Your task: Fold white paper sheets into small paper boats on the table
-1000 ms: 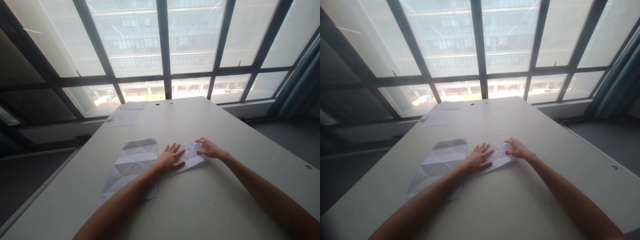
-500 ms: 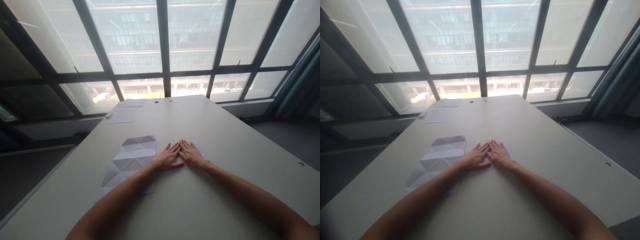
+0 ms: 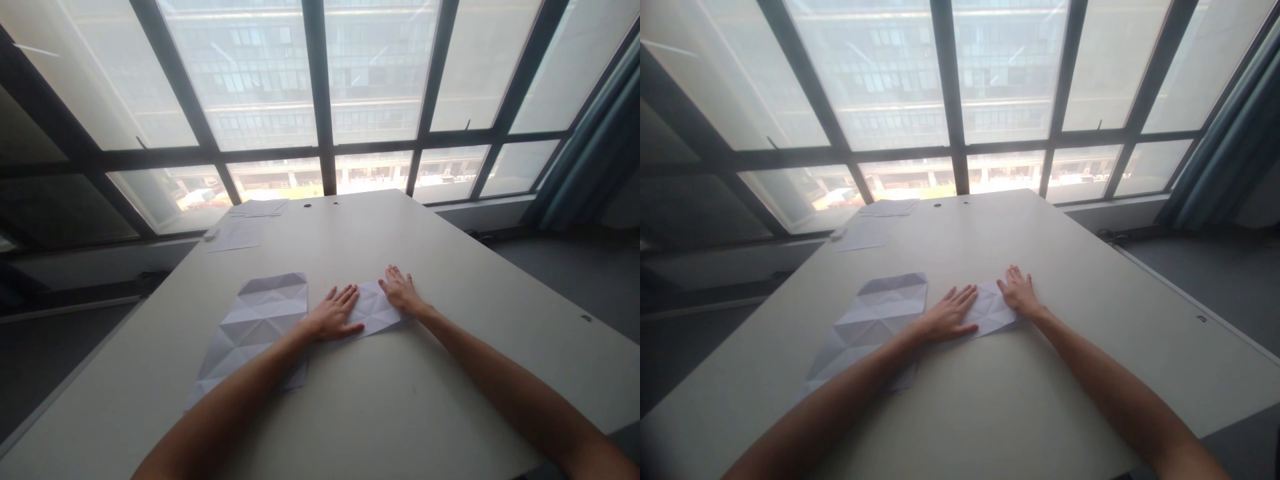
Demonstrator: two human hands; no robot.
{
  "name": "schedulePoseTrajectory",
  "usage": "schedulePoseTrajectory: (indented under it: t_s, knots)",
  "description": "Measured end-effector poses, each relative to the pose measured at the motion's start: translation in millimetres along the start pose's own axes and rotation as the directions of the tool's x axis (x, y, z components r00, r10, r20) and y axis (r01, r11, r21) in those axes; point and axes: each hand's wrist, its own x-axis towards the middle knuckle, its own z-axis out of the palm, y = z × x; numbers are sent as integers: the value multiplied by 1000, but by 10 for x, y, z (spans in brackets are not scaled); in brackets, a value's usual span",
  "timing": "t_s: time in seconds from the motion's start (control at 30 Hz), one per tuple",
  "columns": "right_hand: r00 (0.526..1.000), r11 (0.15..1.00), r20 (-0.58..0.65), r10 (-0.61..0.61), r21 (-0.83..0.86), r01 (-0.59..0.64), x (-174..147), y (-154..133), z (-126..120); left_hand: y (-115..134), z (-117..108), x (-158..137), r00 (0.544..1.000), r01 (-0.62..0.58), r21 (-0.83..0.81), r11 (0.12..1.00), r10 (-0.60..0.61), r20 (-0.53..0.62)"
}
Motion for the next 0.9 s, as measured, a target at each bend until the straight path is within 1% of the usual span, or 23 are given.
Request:
schedulePoseTrajectory:
  t_s: [0.03, 0.07, 0.1, 0.13, 0.2, 0.23, 0.3, 0.4, 0.53, 0.63, 0.73, 0.77, 0.83, 0.87, 0.9]
  knots:
    - [998, 1000, -66, -6, 7, 7, 6, -64, -12, 4, -9, 2, 1000, -1, -4, 1000, 1, -3]
    - [991, 999, -129, -38, 3, 39, -3, -144, -9, 7, -19, 6, 1000, -3, -8, 1000, 2, -7]
    - [982, 995, -163, -96, -12, 95, -24, -231, 9, 9, -28, 12, 1000, -7, -14, 1000, 7, -11]
    - [975, 988, -157, -158, -24, 156, -57, -320, 42, 8, -35, 19, 1000, -12, -22, 1000, 12, -16]
    - [961, 962, -38, -272, -25, 272, -141, -472, 138, 1, -37, 37, 1000, -15, -42, 999, 14, -21]
    - [953, 953, 10, -301, -18, 302, -181, -525, 188, -6, -30, 46, 1000, -7, -49, 999, 6, -22]
    - [947, 949, 66, -314, -13, 315, -234, -571, 266, -26, -4, 59, 999, 28, -51, 998, -30, -22]
    - [954, 956, 86, -286, -36, 290, -236, -511, 291, -59, 43, 60, 996, 81, -32, 996, -82, -25]
    - [964, 963, 82, -254, -71, 260, -153, -307, 209, -101, 70, 45, 992, 120, -33, 992, -122, -43]
    - [969, 968, 85, -231, -75, 237, -82, -145, 124, -135, 76, 54, 978, 180, -79, 981, -187, -97]
    - [952, 956, 117, -282, -44, 289, -39, -25, 36, -175, 78, 89, 947, 222, -204, 953, -261, -188]
    - [941, 947, 126, -314, -28, 319, -35, -1, 9, -188, 74, 100, 927, 235, -258, 937, -296, -232]
    - [911, 920, 136, -390, 10, 393, -44, 13, -34, -208, 55, 114, 871, 236, -361, 902, -361, -333]
    - [891, 901, 137, -433, 34, 433, -55, 4, -50, -212, 41, 114, 844, 214, -399, 892, -374, -384]
    - [868, 878, 136, -478, 62, 474, -67, -17, -63, -211, 27, 111, 828, 175, -424, 889, -366, -426]
